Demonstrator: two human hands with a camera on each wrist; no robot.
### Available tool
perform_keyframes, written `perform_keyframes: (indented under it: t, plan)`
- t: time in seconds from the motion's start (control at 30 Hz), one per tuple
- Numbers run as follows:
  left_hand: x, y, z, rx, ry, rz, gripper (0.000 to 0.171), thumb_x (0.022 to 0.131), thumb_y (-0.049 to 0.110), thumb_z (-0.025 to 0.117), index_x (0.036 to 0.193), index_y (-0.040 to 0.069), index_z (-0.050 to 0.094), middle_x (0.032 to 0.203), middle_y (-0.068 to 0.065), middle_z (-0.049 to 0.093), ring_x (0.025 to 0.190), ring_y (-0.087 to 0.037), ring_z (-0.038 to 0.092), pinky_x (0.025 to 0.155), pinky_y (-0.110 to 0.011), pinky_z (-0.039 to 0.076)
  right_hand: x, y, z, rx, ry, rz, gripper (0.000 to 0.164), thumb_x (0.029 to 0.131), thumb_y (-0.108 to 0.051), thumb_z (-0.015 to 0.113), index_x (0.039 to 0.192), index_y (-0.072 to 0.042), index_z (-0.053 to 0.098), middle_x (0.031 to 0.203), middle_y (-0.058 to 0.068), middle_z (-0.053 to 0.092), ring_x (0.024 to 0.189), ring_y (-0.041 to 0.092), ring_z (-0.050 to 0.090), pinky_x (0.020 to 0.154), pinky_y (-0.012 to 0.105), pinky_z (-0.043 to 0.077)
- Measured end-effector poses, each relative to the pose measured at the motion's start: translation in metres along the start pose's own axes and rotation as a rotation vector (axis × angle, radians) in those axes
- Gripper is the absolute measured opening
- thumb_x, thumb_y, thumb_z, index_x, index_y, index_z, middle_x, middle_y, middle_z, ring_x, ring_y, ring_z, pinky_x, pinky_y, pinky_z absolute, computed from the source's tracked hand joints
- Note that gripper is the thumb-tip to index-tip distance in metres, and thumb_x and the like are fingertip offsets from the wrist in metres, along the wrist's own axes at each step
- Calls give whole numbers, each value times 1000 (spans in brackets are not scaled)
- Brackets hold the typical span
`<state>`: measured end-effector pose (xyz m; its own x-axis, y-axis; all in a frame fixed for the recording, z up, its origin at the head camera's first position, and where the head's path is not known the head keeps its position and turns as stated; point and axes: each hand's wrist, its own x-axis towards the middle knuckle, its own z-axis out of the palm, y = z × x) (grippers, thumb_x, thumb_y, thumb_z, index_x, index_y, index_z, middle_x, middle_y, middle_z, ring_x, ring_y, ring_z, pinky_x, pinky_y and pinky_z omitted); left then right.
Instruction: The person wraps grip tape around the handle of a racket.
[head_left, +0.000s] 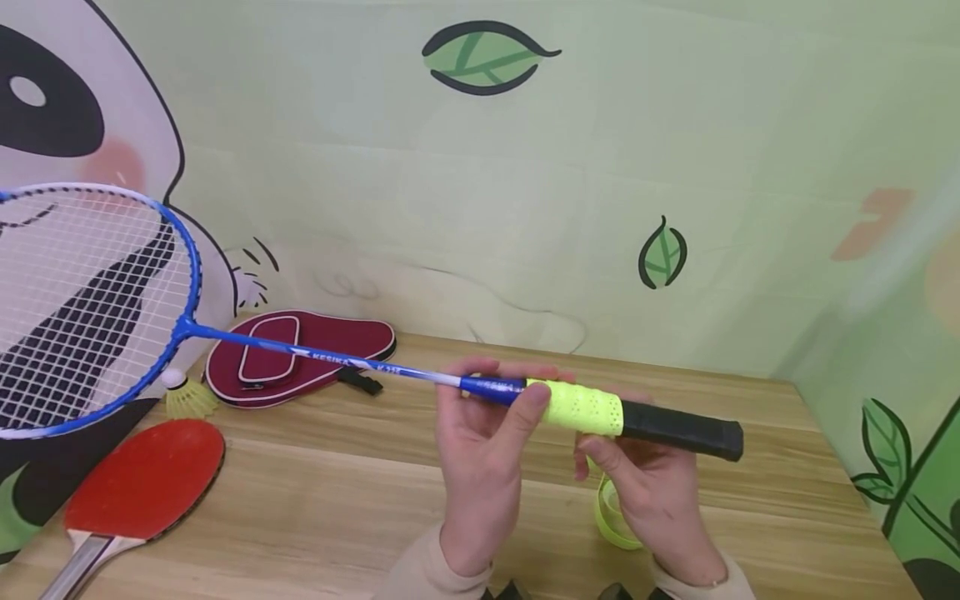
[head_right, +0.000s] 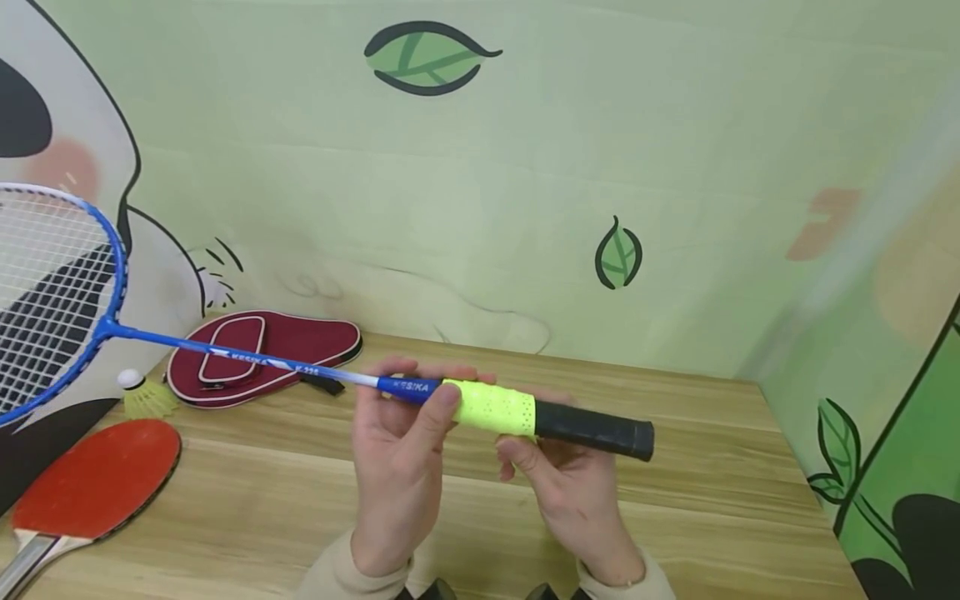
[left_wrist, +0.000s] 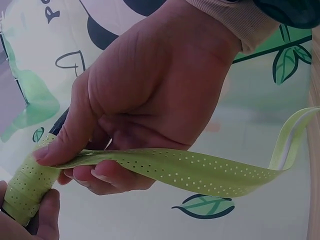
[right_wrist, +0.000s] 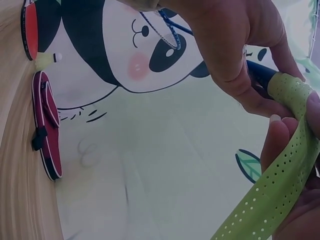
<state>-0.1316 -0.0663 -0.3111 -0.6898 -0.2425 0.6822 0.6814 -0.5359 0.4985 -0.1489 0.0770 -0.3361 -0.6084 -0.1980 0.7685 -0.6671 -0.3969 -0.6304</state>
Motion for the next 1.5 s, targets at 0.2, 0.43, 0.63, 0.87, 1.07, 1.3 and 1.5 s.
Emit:
perform_keyframes:
  t: [0.2, 0.43, 0.63, 0.87, 1.07, 1.3, 1.5]
  plan:
    - [-1, 1, 2, -7, 49, -60, 36, 90, -3, 64, 115, 8, 40, 100, -11, 70, 89, -27, 70, 79, -32, 56, -1, -2, 0, 17, 5, -6, 48, 87, 17, 59, 132, 14, 44, 96, 11, 68, 68, 18, 61, 55, 28, 54]
    - [-1, 2, 3, -24, 85, -123, 38, 91, 1, 66, 117, 8, 39, 100, -11, 69, 90, -27, 69, 83, -32, 55, -1, -3, 0, 16, 14, 0, 42, 87, 18, 57, 128, 15, 47, 93, 12, 68, 69, 18, 61, 54, 28, 54]
    - [-1, 2, 5, -168, -31, -109, 49, 91, -9, 56, 127, 13, 32, 114, -18, 65, 107, -33, 63, 96, -38, 49, 0, -4, -1, -13, 46, 17, 37, 89, 19, 55, 125, 16, 49, 93, 13, 68, 63, 19, 60, 51, 29, 53]
    - [0, -1, 3, -153, -119, -37, 52, 93, -14, 50, 133, 10, 27, 117, -18, 64, 109, -33, 63, 95, -36, 50, 1, -5, -2, -44, 54, 20, 36, 88, 20, 54, 124, 16, 50, 92, 14, 68, 62, 18, 60, 50, 28, 52]
    - [-1, 0, 2, -88, -84, -45, 47, 94, -10, 52, 130, 9, 29, 112, -20, 65, 104, -32, 65, 93, -35, 51, 1, -4, -2, -68, 46, 11, 34, 88, 19, 56, 121, 15, 52, 84, 13, 68, 59, 18, 60, 49, 28, 52]
    - [-1, 1, 2, -67, -51, -62, 43, 95, -8, 54, 127, 9, 31, 108, -16, 67, 100, -29, 66, 88, -32, 52, 0, -3, -2, -75, 43, -3, 29, 87, 18, 57, 116, 16, 54, 82, 12, 66, 60, 18, 60, 50, 28, 52]
    - [-1, 1, 2, -51, -21, -68, 43, 93, -7, 57, 125, 11, 35, 105, -13, 69, 96, -29, 68, 83, -31, 54, 0, -2, -2, -48, 34, -14, 30, 88, 16, 58, 117, 14, 55, 82, 11, 67, 62, 18, 60, 51, 28, 54]
